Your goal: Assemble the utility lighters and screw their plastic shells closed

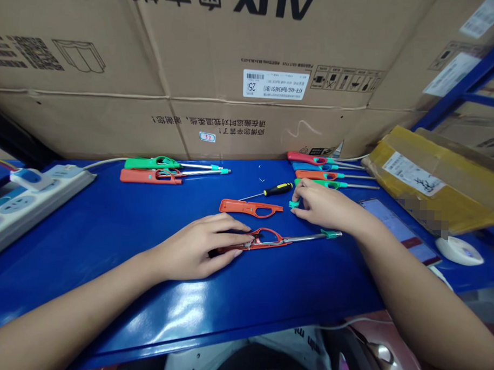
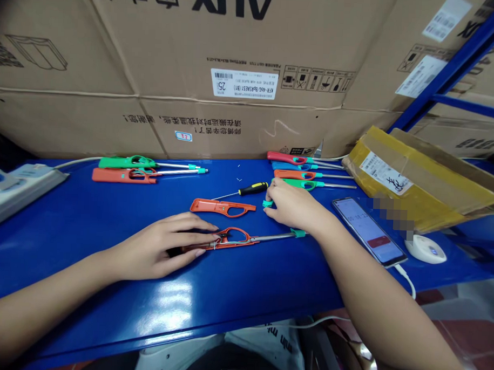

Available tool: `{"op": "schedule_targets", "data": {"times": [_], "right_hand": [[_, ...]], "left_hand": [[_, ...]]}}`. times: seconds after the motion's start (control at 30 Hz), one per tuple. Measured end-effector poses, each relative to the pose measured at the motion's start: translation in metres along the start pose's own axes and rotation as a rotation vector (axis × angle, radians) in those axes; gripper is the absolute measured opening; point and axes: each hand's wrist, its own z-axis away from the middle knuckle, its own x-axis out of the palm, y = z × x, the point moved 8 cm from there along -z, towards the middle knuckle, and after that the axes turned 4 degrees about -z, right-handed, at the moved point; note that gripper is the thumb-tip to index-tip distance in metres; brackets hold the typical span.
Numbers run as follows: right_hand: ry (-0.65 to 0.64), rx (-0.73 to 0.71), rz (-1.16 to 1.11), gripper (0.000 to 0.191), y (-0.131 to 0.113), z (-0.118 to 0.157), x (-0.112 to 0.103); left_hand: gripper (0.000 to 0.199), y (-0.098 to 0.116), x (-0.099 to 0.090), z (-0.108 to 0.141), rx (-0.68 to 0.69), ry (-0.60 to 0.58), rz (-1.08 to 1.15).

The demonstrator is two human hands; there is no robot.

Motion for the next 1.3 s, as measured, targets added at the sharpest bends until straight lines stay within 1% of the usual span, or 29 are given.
{"op": "schedule_targets", "data": {"times": [0.1,0.17,0.23,0.3,0.47,0.57,0.63,0.7,0.8,0.87,0.93,1.03,1.17,1.23,1.3], "right_hand": [[0.016,0.0,-0.055,0.015,-0.002,0.002,-0.004],[0.075,-0.018,-0.125,0.016,-0.007,0.004,-0.011],[0.152,-0.087,-0.236,0.015,-0.02,0.006,-0.018],[0.207,-0.187,-0.384,0.015,-0.036,0.009,-0.021],[0.194,-0.331,-0.78,0.011,-0.068,0.012,-0.012],[0.273,-0.441,-0.894,0.014,-0.079,0.016,-0.012],[0.316,-0.527,-0.888,0.015,-0.085,0.02,-0.012],[0.341,-0.594,-0.84,0.016,-0.091,0.024,-0.011],[0.352,-0.634,-0.7,0.017,-0.098,0.028,-0.011],[0.327,-0.653,-0.608,0.016,-0.102,0.03,-0.01],[0.286,-0.678,-0.565,0.017,-0.105,0.031,-0.01],[0.25,-0.699,-0.595,0.022,-0.104,0.032,-0.013],[0.221,-0.666,-0.639,0.019,-0.098,0.031,-0.016],[0.202,-0.641,-0.618,0.017,-0.095,0.029,-0.015],[0.217,-0.652,-0.574,0.012,-0.094,0.03,-0.016]], "left_hand": [[0.033,-0.001,-0.002,0.0,-0.013,0.034,-0.005],[0.031,-0.005,-0.005,0.001,-0.048,0.083,-0.044],[0.028,-0.01,-0.009,0.002,-0.095,0.141,-0.086],[0.026,-0.013,-0.011,0.003,-0.122,0.181,-0.103],[0.028,-0.009,-0.012,0.002,-0.1,0.227,-0.089],[0.027,-0.009,-0.015,0.001,-0.156,0.304,-0.031],[0.022,-0.013,-0.015,0.001,-0.23,0.342,0.031],[0.017,-0.016,-0.012,0.001,-0.295,0.351,0.107],[0.015,-0.019,-0.005,0.0,-0.353,0.312,0.223],[0.014,-0.02,-0.001,0.0,-0.373,0.285,0.266],[0.015,-0.021,0.0,0.001,-0.384,0.275,0.277],[0.017,-0.022,0.0,0.001,-0.369,0.268,0.269],[0.019,-0.02,0.0,0.0,-0.333,0.235,0.251],[0.019,-0.018,0.001,-0.001,-0.324,0.21,0.239],[0.019,-0.017,0.001,-0.001,-0.329,0.199,0.225]]}}
